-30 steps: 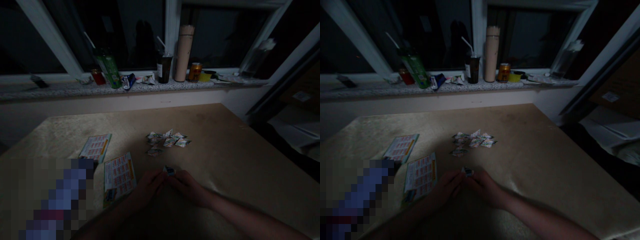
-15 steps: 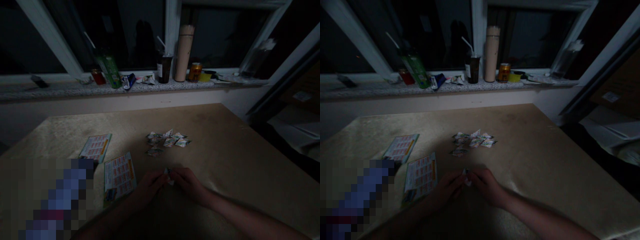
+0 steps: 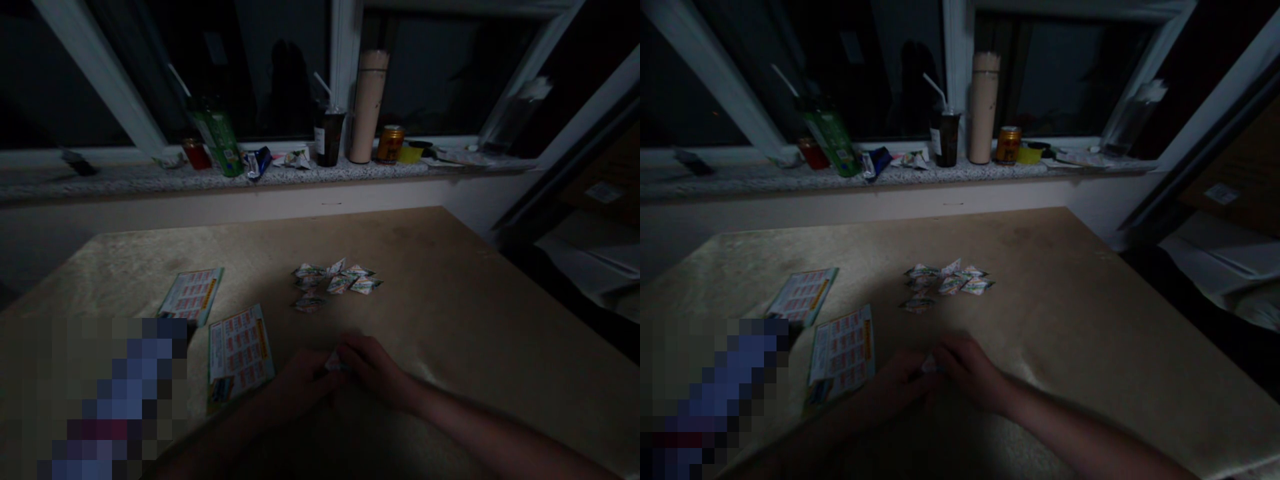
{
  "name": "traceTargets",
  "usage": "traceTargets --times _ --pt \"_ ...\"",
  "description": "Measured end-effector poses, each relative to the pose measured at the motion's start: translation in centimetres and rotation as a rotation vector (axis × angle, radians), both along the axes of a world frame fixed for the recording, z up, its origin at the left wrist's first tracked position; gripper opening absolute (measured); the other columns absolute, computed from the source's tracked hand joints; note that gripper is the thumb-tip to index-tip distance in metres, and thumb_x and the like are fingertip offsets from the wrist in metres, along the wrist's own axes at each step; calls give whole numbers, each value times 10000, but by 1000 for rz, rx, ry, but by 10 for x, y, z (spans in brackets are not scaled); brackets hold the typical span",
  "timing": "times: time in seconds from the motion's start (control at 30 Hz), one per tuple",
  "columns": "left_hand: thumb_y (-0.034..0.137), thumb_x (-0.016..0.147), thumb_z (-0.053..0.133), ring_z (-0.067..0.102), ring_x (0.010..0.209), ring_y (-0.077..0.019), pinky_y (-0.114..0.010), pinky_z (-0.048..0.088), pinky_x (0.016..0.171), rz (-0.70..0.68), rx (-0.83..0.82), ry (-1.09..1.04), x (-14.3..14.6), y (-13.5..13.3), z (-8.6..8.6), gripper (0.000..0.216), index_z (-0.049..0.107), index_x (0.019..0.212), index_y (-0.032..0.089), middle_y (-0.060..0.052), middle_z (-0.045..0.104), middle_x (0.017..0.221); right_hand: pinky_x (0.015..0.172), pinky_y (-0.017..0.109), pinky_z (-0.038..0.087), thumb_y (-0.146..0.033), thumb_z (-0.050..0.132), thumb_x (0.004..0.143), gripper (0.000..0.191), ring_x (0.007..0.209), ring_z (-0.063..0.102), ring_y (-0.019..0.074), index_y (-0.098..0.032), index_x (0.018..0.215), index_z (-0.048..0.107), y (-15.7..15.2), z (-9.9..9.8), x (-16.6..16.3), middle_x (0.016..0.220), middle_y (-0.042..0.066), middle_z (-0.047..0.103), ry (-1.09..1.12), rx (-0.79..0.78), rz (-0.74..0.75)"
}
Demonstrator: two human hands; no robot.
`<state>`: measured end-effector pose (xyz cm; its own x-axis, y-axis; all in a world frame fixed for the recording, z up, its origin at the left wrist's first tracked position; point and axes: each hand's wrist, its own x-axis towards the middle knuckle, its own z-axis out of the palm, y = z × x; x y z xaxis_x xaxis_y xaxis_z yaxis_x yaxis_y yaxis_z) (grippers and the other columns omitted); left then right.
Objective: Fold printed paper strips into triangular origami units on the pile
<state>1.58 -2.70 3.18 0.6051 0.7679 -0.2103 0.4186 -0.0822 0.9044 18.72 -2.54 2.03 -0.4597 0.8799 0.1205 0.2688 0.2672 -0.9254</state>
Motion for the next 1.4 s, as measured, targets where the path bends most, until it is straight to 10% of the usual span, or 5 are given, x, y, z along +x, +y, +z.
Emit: traceTargets --times 0.67,1.4 --pt "396 859 429 538 757 -182 -239 405 689 364 175 42 -3 -3 -8 283 603 782 187 -5 623 756 561 210 363 -393 391 907 345 602 432 109 -154 705 536 2 2 1 645 -13 502 27 -41 108" --pt "342 833 441 528 660 -162 -232 387 624 364 187 -1 -1 -3 -1 251 585 716 173 4 577 673 528 201 312 -355 413 897 315 579 375 96 -157 660 476 1 1 0 617 -30 427 63 -70 101"
